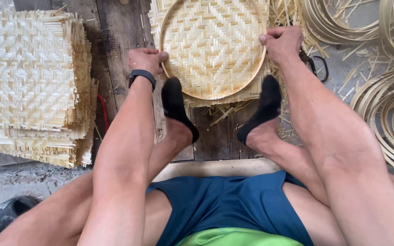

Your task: The person places a circular bamboo frame over a square woven mat, presses it down with a wooden jig, and trims the excess mat with shears. The person repeats this process for multiple mats, stacking the finished circular trays.

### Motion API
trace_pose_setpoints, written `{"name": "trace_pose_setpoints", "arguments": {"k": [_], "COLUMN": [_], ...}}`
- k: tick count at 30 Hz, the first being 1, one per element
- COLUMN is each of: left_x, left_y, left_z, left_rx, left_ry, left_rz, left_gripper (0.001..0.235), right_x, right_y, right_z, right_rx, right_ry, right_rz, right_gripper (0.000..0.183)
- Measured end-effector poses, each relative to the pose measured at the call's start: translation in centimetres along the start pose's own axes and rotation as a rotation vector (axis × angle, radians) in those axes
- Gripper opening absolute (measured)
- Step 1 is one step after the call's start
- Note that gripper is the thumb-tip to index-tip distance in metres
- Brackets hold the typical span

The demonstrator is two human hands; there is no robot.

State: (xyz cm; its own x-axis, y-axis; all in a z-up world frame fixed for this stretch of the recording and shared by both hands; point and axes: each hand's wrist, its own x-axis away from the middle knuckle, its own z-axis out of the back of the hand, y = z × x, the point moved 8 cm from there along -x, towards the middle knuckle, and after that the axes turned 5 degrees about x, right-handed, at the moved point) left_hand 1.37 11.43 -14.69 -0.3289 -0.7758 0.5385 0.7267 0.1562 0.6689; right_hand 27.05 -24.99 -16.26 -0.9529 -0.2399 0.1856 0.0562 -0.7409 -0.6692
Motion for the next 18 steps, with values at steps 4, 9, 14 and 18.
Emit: {"name": "trace_pose_setpoints", "arguments": {"k": [4,9,14,18], "left_x": [-2.7,-3.9,-2.2,-0.8], "left_y": [-2.1,-1.8,9.4,15.2], "left_z": [-0.6,-1.6,-2.9,-9.3], "left_rx": [0.031,0.147,-0.600,-0.345], "left_ry": [-0.083,-0.284,-0.082,-0.159], "left_rz": [-0.048,0.043,-0.618,-1.198], "left_gripper": [0.024,0.028,0.050,0.049], "right_x": [-0.2,-0.4,6.7,16.1], "right_y": [0.4,1.8,-15.2,-15.6], "right_z": [-0.2,-0.8,-0.8,-11.2], "right_rx": [-0.036,-0.166,0.412,0.662], "right_ry": [-0.033,-0.147,-0.194,-0.441], "right_rz": [-0.015,-0.203,0.570,0.872], "right_gripper": [0.019,0.027,0.079,0.095]}}
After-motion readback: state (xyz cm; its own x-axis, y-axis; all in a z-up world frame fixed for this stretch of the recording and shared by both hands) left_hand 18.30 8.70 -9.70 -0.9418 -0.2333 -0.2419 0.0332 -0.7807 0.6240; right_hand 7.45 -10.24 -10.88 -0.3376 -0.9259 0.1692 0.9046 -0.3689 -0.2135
